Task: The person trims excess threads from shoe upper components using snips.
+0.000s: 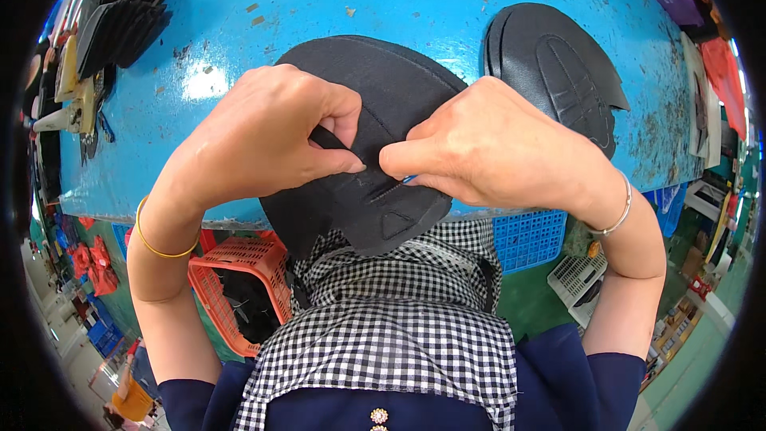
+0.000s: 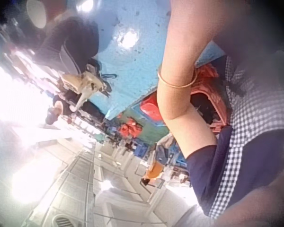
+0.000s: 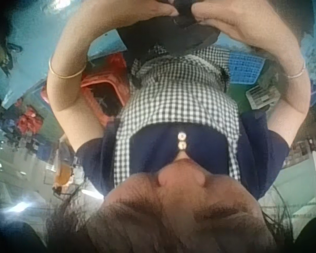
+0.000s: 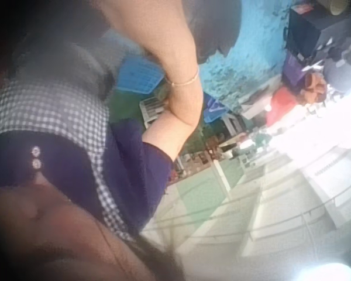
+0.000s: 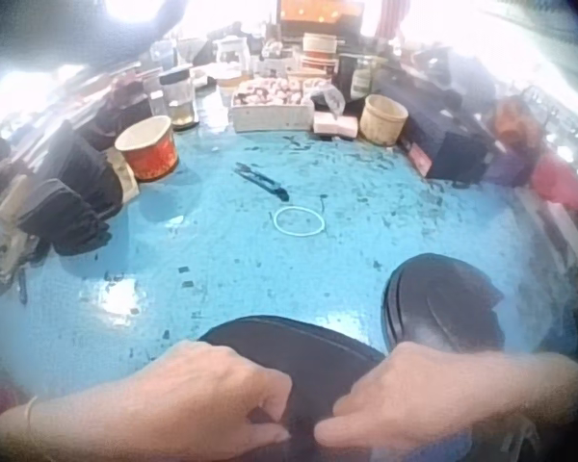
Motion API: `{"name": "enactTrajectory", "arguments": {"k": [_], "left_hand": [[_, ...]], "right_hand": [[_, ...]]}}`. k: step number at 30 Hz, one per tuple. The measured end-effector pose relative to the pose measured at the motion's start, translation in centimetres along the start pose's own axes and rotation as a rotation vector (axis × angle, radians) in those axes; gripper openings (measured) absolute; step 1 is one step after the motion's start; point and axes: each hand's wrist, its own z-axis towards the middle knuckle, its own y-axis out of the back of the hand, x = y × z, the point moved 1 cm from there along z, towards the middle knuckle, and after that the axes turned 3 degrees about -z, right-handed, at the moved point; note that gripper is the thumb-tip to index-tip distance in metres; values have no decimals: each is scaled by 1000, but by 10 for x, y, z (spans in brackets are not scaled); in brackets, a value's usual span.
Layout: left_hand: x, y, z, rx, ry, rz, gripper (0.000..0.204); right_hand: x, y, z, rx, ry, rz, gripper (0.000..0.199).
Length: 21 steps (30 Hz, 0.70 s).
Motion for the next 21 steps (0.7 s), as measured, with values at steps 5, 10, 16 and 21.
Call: {"name": "enactTrajectory", "arguments": {"k": [5, 10, 16, 21], "left_hand": [[7, 17, -1, -118, -56, 165, 22], [13, 19, -2, 16, 32, 14, 18], [11, 20, -3, 31, 81, 28, 16], [16, 20, -8, 7, -17, 17, 15]], "right_hand": [[-3, -2, 5, -135, -12, -49, 20], [0, -4, 14, -196, -39, -205, 21], [-3, 3, 12, -158, -42, -180, 16], [-1, 14, 13, -182, -221, -137, 27]]}}
